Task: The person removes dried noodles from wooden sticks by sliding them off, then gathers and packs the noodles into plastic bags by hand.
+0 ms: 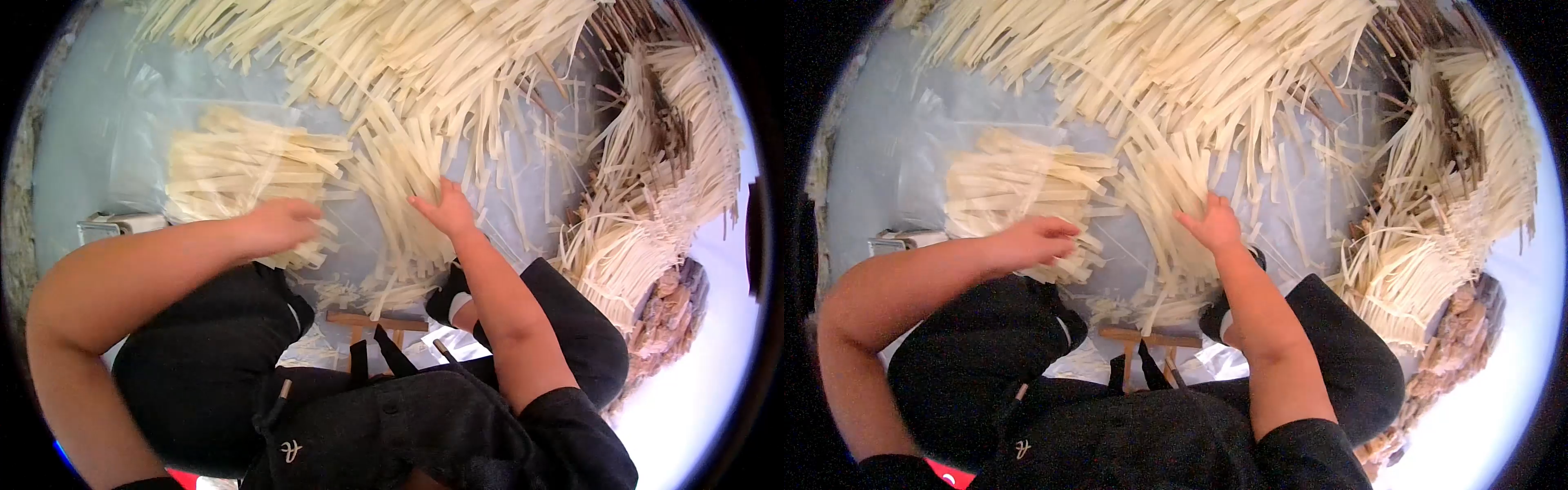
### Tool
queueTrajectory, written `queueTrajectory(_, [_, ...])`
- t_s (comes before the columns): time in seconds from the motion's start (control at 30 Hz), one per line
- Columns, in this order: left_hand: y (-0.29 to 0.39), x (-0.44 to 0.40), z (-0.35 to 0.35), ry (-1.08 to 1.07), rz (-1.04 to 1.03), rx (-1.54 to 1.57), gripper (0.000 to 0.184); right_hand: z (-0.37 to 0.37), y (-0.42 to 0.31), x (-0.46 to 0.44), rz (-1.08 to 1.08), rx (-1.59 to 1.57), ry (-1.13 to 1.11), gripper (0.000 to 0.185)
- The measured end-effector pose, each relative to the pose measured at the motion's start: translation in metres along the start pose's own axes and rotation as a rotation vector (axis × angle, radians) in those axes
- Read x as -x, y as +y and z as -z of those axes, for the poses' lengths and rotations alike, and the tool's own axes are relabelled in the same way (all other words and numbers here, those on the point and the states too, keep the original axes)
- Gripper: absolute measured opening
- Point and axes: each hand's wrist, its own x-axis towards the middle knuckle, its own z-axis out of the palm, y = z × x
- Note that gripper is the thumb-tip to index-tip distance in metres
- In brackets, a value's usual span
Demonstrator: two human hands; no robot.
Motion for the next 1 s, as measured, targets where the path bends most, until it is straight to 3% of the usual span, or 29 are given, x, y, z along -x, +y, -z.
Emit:
queueTrajectory(0.03, [0.011, -0.020, -0.017, -0.138, 0.226, 0.037, 0.060, -0.009, 0.007, -0.003, 0.038, -0.003, 0.053, 0.089])
queueTrajectory(0.07, [0.008, -0.043, -0.041, -0.143, 0.310, 0.123, 0.071, -0.015, 0.011, -0.007, 0.071, -0.007, 0.112, 0.091])
queueTrajectory(0.1, [0.010, -0.068, -0.069, -0.009, 0.332, 0.177, 0.072, -0.017, 0.016, -0.011, 0.064, -0.029, 0.116, 0.091])
queueTrajectory(0.13, [0.008, -0.093, -0.094, 0.117, 0.347, 0.230, 0.074, -0.016, 0.022, -0.016, 0.039, -0.106, 0.028, 0.091])
queueTrajectory(0.17, [-0.008, -0.126, -0.112, 0.108, 0.347, 0.210, 0.074, -0.014, 0.029, -0.019, 0.013, -0.181, -0.057, 0.091])
queueTrajectory(0.23, [-0.031, -0.181, -0.139, 0.275, 0.134, 0.494, 0.081, -0.016, 0.032, -0.016, -0.023, -0.192, -0.113, 0.088])
queueTrajectory(0.3, [-0.008, -0.184, -0.151, 0.371, 0.158, 0.618, 0.085, -0.028, 0.035, -0.016, -0.047, -0.187, -0.176, 0.085])
queueTrajectory(0.33, [-0.004, -0.180, -0.158, 0.477, 0.194, 0.741, 0.088, -0.048, 0.041, -0.011, -0.015, -0.297, -0.360, 0.083])
queueTrajectory(0.37, [-0.008, -0.181, -0.164, 0.480, 0.190, 0.745, 0.088, -0.052, 0.035, -0.005, 0.028, -0.408, -0.535, 0.081])
queueTrajectory(0.4, [-0.016, -0.182, -0.169, 0.440, 0.169, 0.616, 0.086, -0.054, 0.031, 0.007, 0.038, -0.408, -0.532, 0.081])
queueTrajectory(0.47, [-0.009, -0.165, -0.167, 0.410, 0.139, 0.470, 0.083, -0.031, 0.005, 0.047, -0.074, -0.868, -0.642, 0.066])
queueTrajectory(0.53, [0.008, -0.132, -0.166, 0.097, 0.116, 0.466, 0.076, -0.035, 0.002, 0.063, -0.057, -0.960, -0.677, 0.060])
queueTrajectory(0.57, [0.006, -0.131, -0.168, 0.101, 0.101, 0.450, 0.076, -0.033, -0.001, 0.068, -0.036, -1.038, -0.717, 0.056])
queueTrajectory(0.63, [-0.004, -0.138, -0.173, 0.060, -0.067, 0.416, 0.066, -0.013, -0.011, 0.081, 0.037, -1.003, -0.689, 0.059])
queueTrajectory(0.7, [-0.001, -0.139, -0.167, 0.057, -0.092, 0.369, 0.064, 0.008, -0.024, 0.092, 0.110, -0.957, -0.659, 0.062])
queueTrajectory(0.77, [0.022, -0.123, -0.162, 0.060, -0.114, 0.324, 0.063, 0.025, -0.037, 0.096, -0.030, -0.785, -0.515, 0.065])
queueTrajectory(0.8, [0.035, -0.115, -0.164, 0.225, -0.168, 0.407, 0.058, 0.033, -0.043, 0.101, -0.014, -0.785, -0.501, 0.065])
queueTrajectory(0.83, [0.052, -0.099, -0.163, 0.389, -0.225, 0.492, 0.054, 0.042, -0.050, 0.104, 0.130, -0.653, -0.290, 0.068])
queueTrajectory(0.87, [0.070, -0.078, -0.156, 0.397, -0.246, 0.485, 0.054, 0.054, -0.056, 0.107, 0.268, -0.515, -0.076, 0.071])
queueTrajectory(0.93, [0.107, -0.032, -0.141, 0.297, -0.555, 0.699, 0.045, 0.105, -0.072, 0.125, 0.280, -0.424, -0.095, 0.081])
queueTrajectory(1.0, [0.126, -0.003, -0.127, 0.230, -0.553, 0.709, 0.041, 0.140, -0.078, 0.142, 0.480, -0.319, 0.006, 0.072])
